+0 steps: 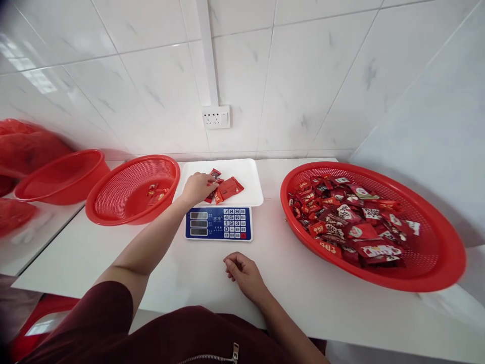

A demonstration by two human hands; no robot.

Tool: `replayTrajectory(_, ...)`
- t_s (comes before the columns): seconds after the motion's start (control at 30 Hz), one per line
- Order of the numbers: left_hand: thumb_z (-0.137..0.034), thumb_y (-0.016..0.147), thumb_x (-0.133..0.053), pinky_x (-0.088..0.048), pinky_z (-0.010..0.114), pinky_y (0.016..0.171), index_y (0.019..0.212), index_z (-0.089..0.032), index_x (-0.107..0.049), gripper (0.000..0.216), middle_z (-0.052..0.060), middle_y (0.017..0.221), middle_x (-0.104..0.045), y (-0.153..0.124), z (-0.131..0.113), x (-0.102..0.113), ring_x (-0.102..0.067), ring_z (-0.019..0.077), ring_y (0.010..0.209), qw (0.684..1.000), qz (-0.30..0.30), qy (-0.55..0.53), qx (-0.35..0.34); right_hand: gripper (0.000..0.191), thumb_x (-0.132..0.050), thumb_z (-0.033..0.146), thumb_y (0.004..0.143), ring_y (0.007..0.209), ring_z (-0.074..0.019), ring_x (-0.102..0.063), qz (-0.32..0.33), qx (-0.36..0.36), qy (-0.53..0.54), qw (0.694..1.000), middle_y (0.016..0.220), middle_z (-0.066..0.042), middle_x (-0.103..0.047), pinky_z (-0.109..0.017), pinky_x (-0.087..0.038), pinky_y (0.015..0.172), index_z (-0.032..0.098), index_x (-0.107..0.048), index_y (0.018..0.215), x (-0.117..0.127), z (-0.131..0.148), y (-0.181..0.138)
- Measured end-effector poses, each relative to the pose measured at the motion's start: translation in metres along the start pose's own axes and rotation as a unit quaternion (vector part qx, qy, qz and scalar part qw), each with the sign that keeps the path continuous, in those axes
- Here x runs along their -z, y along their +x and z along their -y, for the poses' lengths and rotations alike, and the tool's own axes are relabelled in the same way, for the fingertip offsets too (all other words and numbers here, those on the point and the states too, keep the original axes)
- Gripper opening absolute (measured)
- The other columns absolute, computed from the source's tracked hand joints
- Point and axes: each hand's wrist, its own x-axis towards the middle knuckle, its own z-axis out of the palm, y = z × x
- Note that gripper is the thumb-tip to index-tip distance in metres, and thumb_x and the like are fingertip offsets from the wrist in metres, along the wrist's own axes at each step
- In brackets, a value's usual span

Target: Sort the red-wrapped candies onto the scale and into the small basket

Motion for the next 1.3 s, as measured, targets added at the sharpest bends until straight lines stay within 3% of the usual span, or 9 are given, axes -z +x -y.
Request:
replayTrajectory(0.13, -0.028, 0.084, -0.053, -0.045, 0.037, 0.081, 0.088, -0.022, -0.073, 0.022, 0.007, 0.086, -0.072, -0.001, -0.002, 0.002, -0.061, 0.0254, 0.090, 0.999, 0.034, 0.037, 0.016, 0.033, -0.063, 0.054, 0.072, 0.055, -0.0151, -0.055, 0.002, -0.009, 0.002, 1.000, 0.061, 0.001, -0.059, -0.030, -0.045, 0.053, 0.021, -0.062, 0.074, 0.000, -0.004, 0.002)
replayTrajectory(0.4, -0.025, 0.091, -0.042, -0.045, 0.033, 0.073, 0.103, -0.021, -0.065, 0.026, 0.011, 0.094, -0.069, -0.002, 0.000, 0.001, -0.063, 0.0242, 0.087, 0.998, -0.007, 0.031, 0.053, 0.031, -0.061, 0.052, 0.075, 0.057, -0.0146, -0.054, 0.013, -0.009, 0.003, 1.000, 0.063, 0.001, -0.059, -0.029, -0.044, 0.054, 0.021, -0.063, 0.076, 0.001, -0.009, 0.002)
replayTrajectory(0.53, -0.021, 0.091, -0.044, -0.046, 0.031, 0.076, 0.101, -0.022, -0.062, 0.021, 0.007, 0.094, -0.069, -0.010, -0.002, 0.006, -0.063, 0.0218, 0.090, 0.993, -0.079, -0.081, 0.037, 0.032, -0.061, 0.053, 0.076, 0.057, -0.0151, -0.054, 0.013, -0.007, 0.008, 1.000, 0.063, 0.001, -0.059, -0.029, -0.044, 0.054, 0.021, -0.063, 0.077, 0.001, -0.008, 0.001)
replayTrajectory(0.67, -0.022, 0.086, -0.053, -0.049, 0.026, 0.071, 0.098, -0.021, -0.058, 0.013, 0.002, 0.091, -0.069, -0.049, -0.014, 0.018, -0.063, 0.0148, 0.080, 0.951, -0.121, -0.283, -0.001, 0.036, -0.059, 0.056, 0.077, 0.057, -0.0151, -0.055, 0.012, -0.003, 0.036, 0.999, 0.064, 0.001, -0.058, -0.029, -0.044, 0.054, 0.021, -0.063, 0.081, 0.003, -0.005, 0.001)
replayTrajectory(0.77, -0.025, 0.084, -0.057, -0.049, 0.025, 0.069, 0.090, -0.019, -0.058, 0.008, 0.001, 0.085, -0.067, -0.093, -0.023, 0.014, -0.062, 0.0127, 0.075, 0.936, -0.078, -0.341, -0.028, 0.043, -0.059, 0.062, 0.076, 0.056, -0.0142, -0.055, 0.026, 0.017, 0.072, 0.997, 0.066, 0.001, -0.059, -0.028, -0.042, 0.052, 0.022, -0.063, 0.091, 0.005, -0.007, 0.000)
replayTrajectory(0.93, -0.022, 0.085, -0.053, -0.047, 0.023, 0.062, 0.082, -0.019, -0.059, 0.007, -0.001, 0.078, -0.065, -0.149, -0.029, -0.020, -0.059, 0.0115, 0.067, 0.935, 0.084, -0.346, -0.010, 0.058, -0.058, 0.072, 0.069, 0.053, -0.0126, -0.053, 0.066, 0.048, 0.101, 0.992, 0.067, 0.000, -0.059, -0.026, -0.039, 0.047, 0.020, -0.060, 0.095, 0.007, -0.012, 0.001)
replayTrajectory(1.03, -0.022, 0.085, -0.051, -0.047, 0.023, 0.059, 0.081, -0.019, -0.058, 0.009, -0.001, 0.076, -0.064, -0.165, -0.027, -0.034, -0.057, 0.0103, 0.061, 0.920, 0.114, -0.373, 0.033, 0.050, -0.058, 0.068, 0.073, 0.052, -0.0121, -0.054, 0.061, 0.032, 0.077, 0.995, 0.065, 0.000, -0.059, -0.025, -0.041, 0.048, 0.019, -0.059, 0.085, 0.006, -0.010, 0.001)
replayTrajectory(1.13, -0.025, 0.085, -0.053, -0.047, 0.024, 0.066, 0.081, -0.019, -0.058, 0.009, -0.001, 0.075, -0.064, -0.173, -0.025, -0.036, -0.058, 0.0119, 0.068, 0.918, 0.108, -0.381, 0.020, 0.041, -0.060, 0.061, 0.076, 0.050, -0.0112, -0.054, 0.019, 0.029, 0.080, 0.996, 0.064, 0.002, -0.058, -0.024, -0.041, 0.045, 0.022, -0.050, 0.078, 0.004, -0.007, 0.001)
replayTrajectory(1.3, -0.029, 0.086, -0.054, -0.047, 0.025, 0.070, 0.085, -0.019, -0.059, 0.011, 0.000, 0.079, -0.065, -0.178, -0.025, -0.037, -0.059, 0.0123, 0.073, 0.904, 0.143, -0.403, -0.006, 0.048, -0.068, 0.056, 0.071, 0.054, -0.0133, -0.058, 0.003, 0.018, 0.090, 0.996, 0.071, 0.004, -0.062, -0.024, -0.044, 0.043, 0.026, -0.046, 0.102, 0.004, -0.005, -0.003)
